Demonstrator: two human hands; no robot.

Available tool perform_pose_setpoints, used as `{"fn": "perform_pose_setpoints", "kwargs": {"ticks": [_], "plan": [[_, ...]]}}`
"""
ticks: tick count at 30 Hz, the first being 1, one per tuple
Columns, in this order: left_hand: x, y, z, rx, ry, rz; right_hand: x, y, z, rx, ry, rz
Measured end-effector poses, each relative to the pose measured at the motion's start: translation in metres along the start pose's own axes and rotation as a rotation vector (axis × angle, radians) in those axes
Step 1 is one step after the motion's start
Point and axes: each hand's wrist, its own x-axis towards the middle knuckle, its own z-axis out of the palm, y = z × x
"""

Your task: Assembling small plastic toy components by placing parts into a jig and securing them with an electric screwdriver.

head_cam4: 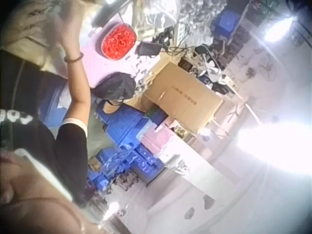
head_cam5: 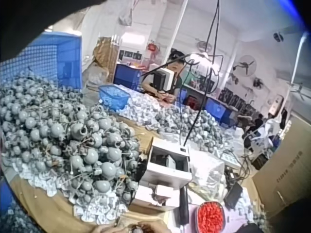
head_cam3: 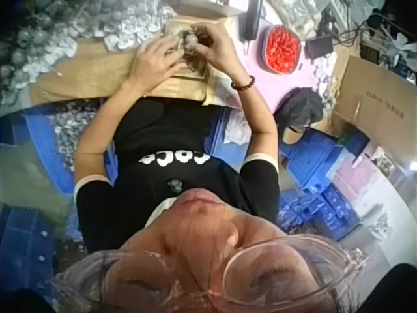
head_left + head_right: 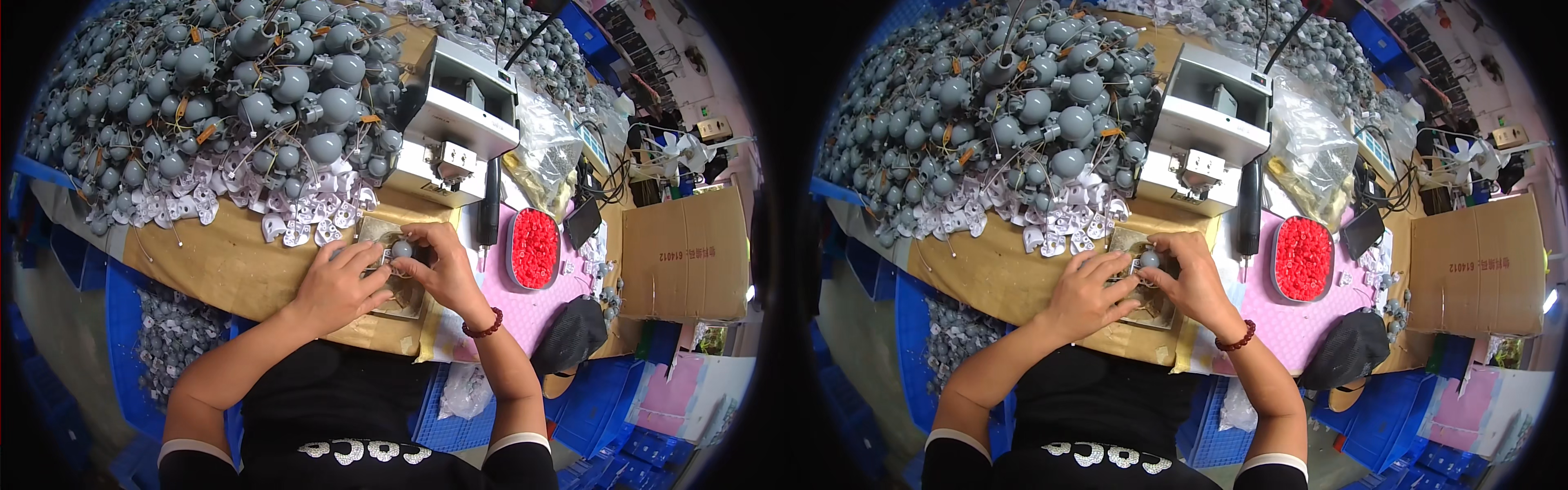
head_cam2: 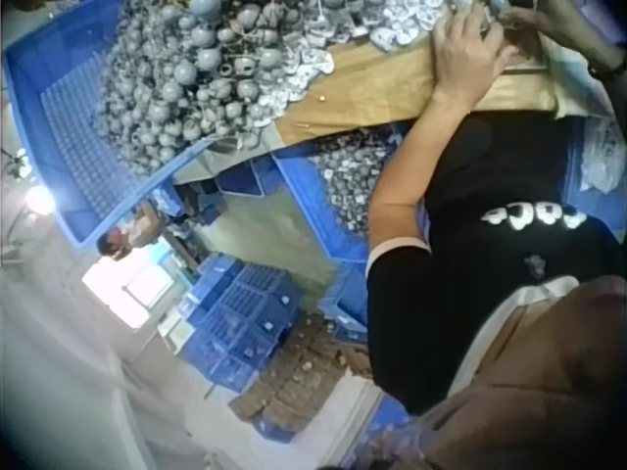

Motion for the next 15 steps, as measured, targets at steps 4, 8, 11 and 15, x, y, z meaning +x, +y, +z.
{"fn": "perform_pose_setpoints", "kwargs": {"ticks": [4, 8, 11, 15], "plan": [[0.013, 0.003, -0.004, -0.066, -0.026, -0.123, -0.001, 0.002, 0.005, -0.073, 0.066, -0.030], [0.034, 0.007, -0.006, -0.102, -0.038, -0.208, -0.007, 0.001, 0.008, -0.068, 0.104, -0.023], [0.038, 0.010, -0.005, -0.002, -0.059, -0.174, -0.003, 0.013, -0.010, 0.118, 0.178, -0.056], [0.038, 0.012, 0.000, 0.035, -0.055, -0.176, 0.025, 0.061, -0.066, -0.446, 0.493, -0.091]]}}
